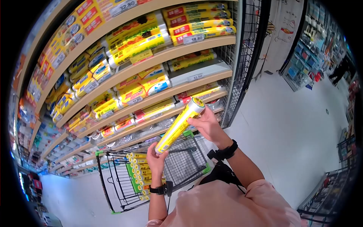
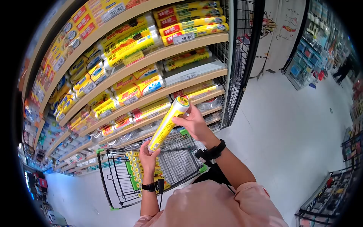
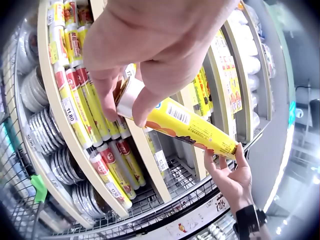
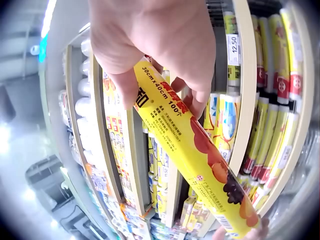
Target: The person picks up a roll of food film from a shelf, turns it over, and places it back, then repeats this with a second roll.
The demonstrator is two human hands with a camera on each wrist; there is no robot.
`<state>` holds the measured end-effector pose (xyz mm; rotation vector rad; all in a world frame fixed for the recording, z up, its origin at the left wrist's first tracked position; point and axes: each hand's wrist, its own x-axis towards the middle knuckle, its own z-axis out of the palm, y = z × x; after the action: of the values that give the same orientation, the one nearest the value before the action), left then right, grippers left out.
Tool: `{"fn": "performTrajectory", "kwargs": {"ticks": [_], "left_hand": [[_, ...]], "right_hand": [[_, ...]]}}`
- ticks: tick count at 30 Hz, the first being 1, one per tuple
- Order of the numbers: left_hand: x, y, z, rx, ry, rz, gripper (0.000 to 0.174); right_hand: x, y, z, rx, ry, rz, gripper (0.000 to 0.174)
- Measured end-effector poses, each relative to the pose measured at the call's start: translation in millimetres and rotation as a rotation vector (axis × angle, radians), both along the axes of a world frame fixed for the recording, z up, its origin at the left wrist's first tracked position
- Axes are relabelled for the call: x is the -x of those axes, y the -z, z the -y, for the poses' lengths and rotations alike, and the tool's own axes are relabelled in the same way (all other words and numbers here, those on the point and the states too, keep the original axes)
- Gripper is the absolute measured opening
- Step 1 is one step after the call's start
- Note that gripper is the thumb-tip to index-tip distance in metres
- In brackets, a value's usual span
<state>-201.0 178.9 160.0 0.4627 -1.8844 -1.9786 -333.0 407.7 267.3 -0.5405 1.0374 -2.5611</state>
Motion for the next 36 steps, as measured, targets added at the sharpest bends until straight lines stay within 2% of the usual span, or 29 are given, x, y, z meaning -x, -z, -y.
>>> {"fn": "performTrajectory", "kwargs": {"ticks": [5, 8, 11, 14, 15, 18, 19, 20, 21, 23, 26, 30, 33, 34, 36], "left_hand": [[27, -17, -27, 0.216, -0.008, 0.056, 0.056], [56, -31, -44, 0.229, -0.062, 0.009, 0.052], [95, -47, -51, 0.317, -0.082, -0.066, 0.051], [132, -89, -74, 0.531, -0.066, -0.003, 0.049], [146, -91, -77, 0.575, -0.057, -0.076, 0.05], [182, -100, -85, 0.624, -0.058, 0.042, 0.052], [199, -97, -82, 0.648, -0.04, -0.064, 0.05], [206, -98, -79, 0.67, -0.037, -0.028, 0.05], [220, -109, -84, 0.692, -0.029, -0.007, 0.051], [249, -98, -64, 0.739, -0.035, -0.073, 0.05], [269, -117, -77, 0.862, -0.077, 0.045, 0.049], [297, -120, -81, 0.985, -0.081, -0.01, 0.049], [313, -131, -98, 1.041, -0.102, 0.168, 0.051], [320, -127, -92, 1.013, -0.058, 0.205, 0.053], [336, -114, -77, 0.918, -0.025, 0.229, 0.055]], "right_hand": [[24, 9, -34, -0.171, 0.118, 0.027, 0.051], [49, 9, -57, -0.295, 0.169, 0.112, 0.048], [78, 6, -79, -0.291, 0.165, 0.239, 0.046], [114, 9, -95, -0.256, 0.201, 0.237, 0.039], [125, 7, -100, -0.242, 0.213, 0.238, 0.037], [161, 4, -110, -0.182, 0.29, 0.184, 0.032], [170, 3, -114, -0.157, 0.316, 0.176, 0.032], [179, 2, -121, -0.125, 0.241, 0.151, 0.034], [186, 1, -126, -0.113, 0.211, 0.224, 0.048], [195, -9, -143, -0.085, 0.201, 0.258, 0.07], [222, 12, -156, -0.085, 0.161, 0.172, 0.071], [243, 19, -157, -0.371, 0.354, 0.028, 0.062], [265, 28, -150, -0.772, 0.619, -0.241, 0.07], [271, 25, -153, -0.763, 0.522, -0.214, 0.079], [277, 17, -157, -0.845, 0.507, -0.254, 0.077]]}}
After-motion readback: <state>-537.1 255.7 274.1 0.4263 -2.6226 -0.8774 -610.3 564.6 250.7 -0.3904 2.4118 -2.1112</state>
